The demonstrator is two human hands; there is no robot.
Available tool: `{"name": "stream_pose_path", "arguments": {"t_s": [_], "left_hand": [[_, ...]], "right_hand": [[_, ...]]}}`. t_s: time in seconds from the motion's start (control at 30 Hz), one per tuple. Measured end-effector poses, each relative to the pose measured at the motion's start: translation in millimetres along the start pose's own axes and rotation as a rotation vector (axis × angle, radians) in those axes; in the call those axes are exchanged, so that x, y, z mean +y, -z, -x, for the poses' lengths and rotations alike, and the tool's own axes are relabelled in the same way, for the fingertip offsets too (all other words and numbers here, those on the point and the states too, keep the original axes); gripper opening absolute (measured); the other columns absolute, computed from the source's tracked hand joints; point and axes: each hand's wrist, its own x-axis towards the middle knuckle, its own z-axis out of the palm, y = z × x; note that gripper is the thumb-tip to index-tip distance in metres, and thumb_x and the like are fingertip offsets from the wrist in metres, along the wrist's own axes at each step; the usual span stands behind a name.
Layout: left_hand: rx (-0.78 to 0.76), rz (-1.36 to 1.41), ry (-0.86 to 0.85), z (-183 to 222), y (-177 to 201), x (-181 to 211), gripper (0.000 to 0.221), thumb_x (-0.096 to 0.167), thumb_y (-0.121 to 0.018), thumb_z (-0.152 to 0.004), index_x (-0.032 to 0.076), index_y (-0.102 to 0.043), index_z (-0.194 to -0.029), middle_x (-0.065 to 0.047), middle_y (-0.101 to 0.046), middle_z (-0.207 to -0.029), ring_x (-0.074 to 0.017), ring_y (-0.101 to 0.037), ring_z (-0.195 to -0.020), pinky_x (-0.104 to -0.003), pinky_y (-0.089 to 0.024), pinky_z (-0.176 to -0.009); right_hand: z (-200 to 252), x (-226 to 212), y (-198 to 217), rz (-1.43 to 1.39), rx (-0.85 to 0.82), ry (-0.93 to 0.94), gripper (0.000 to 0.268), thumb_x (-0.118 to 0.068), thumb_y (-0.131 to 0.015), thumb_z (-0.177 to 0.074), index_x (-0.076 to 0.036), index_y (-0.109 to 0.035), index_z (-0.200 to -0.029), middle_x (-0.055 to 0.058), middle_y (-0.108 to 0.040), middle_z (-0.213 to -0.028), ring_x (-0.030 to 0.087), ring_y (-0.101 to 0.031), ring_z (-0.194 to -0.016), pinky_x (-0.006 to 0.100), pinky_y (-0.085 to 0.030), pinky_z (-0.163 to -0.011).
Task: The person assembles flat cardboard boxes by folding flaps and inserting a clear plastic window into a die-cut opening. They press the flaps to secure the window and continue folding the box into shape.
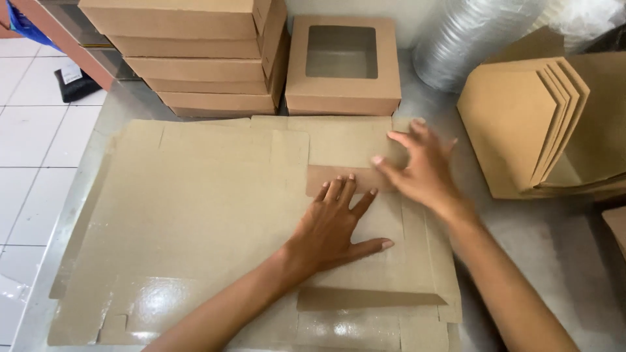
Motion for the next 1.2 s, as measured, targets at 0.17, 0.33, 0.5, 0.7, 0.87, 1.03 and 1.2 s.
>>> {"name": "stream_pose_path", "arguments": {"t_s": [0.17, 0.33, 0.5, 0.7, 0.87, 1.03, 1.2], "left_hand": [[-0.086, -0.03, -0.042, 6, -5, -5, 0.097, 0.083, -0.03, -0.09, 0.014, -0.042, -0.157, -0.026, -0.046, -0.149, -0.0424, -0.042, -0.143, -0.055, -0.035, -0.117], [-0.158, -0.037, -0.066, 12, 7, -7, 0.093, 0.08, -0.027, -0.093, 0.016, -0.034, -0.16, -0.027, -0.039, -0.155, -0.0417, -0.038, -0.146, -0.056, -0.03, -0.119], [-0.095, -0.041, -0.081, 25, 16, -1, 0.088, 0.075, -0.028, -0.098, 0.016, -0.027, -0.163, -0.027, -0.034, -0.159, -0.0429, -0.03, -0.151, -0.06, -0.026, -0.119], [0.07, -0.005, -0.048, 48, 36, 9, 0.092, 0.077, -0.036, -0.096, 0.012, -0.031, -0.162, -0.025, -0.033, -0.161, -0.0408, -0.028, -0.152, -0.062, -0.02, -0.12], [0.162, 0.145, 0.085, 56, 63, -10, 0.091, 0.064, -0.05, -0.095, 0.008, -0.026, -0.163, -0.025, -0.031, -0.163, -0.0423, -0.025, -0.153, -0.061, -0.021, -0.12], [0.506, 0.134, 0.275, 90, 58, -95, 0.072, 0.031, -0.066, -0.095, -0.012, -0.043, -0.148, -0.037, -0.047, -0.146, -0.0577, -0.039, -0.139, -0.063, -0.033, -0.114], [0.567, -0.014, 0.962, 151, 93, -154, 0.13, 0.076, -0.069, -0.091, -0.004, -0.001, -0.167, -0.027, 0.02, -0.164, -0.0429, 0.02, -0.156, -0.069, 0.006, -0.128]], "right_hand": [[30, -6, 49, -0.109, 0.039, 0.199, 0.021, -0.025, -0.064, -0.099, -0.023, -0.077, -0.114, -0.001, -0.073, -0.106, 0.023, -0.071, -0.103, 0.039, -0.054, -0.086], [57, -18, 57, -0.029, -0.093, 0.305, 0.029, -0.023, -0.062, -0.096, -0.017, -0.075, -0.122, 0.004, -0.074, -0.123, 0.026, -0.069, -0.116, 0.045, -0.052, -0.096], [63, -18, 54, 0.004, -0.083, 0.332, 0.044, -0.022, -0.073, -0.088, -0.009, -0.067, -0.129, 0.007, -0.067, -0.117, 0.031, -0.061, -0.118, 0.056, -0.039, -0.11], [50, -17, 51, -0.383, 0.147, 0.34, 0.03, -0.006, -0.076, -0.085, -0.014, -0.078, -0.114, 0.003, -0.067, -0.099, 0.025, -0.068, -0.099, 0.036, -0.052, -0.091], [48, -33, 51, -0.495, 0.37, 0.467, 0.02, 0.003, -0.08, -0.084, -0.009, -0.081, -0.1, 0.012, -0.071, -0.095, 0.03, -0.073, -0.089, 0.036, -0.056, -0.083], [55, -28, 50, -0.475, 0.513, 0.516, 0.021, 0.009, -0.085, -0.085, -0.008, -0.083, -0.097, 0.013, -0.074, -0.095, 0.026, -0.073, -0.083, 0.034, -0.058, -0.082], [62, -14, 47, -0.374, 0.607, 0.669, 0.024, 0.027, -0.073, -0.092, 0.007, -0.076, -0.106, 0.026, -0.067, -0.101, 0.031, -0.066, -0.089, 0.041, -0.061, -0.094]]}}
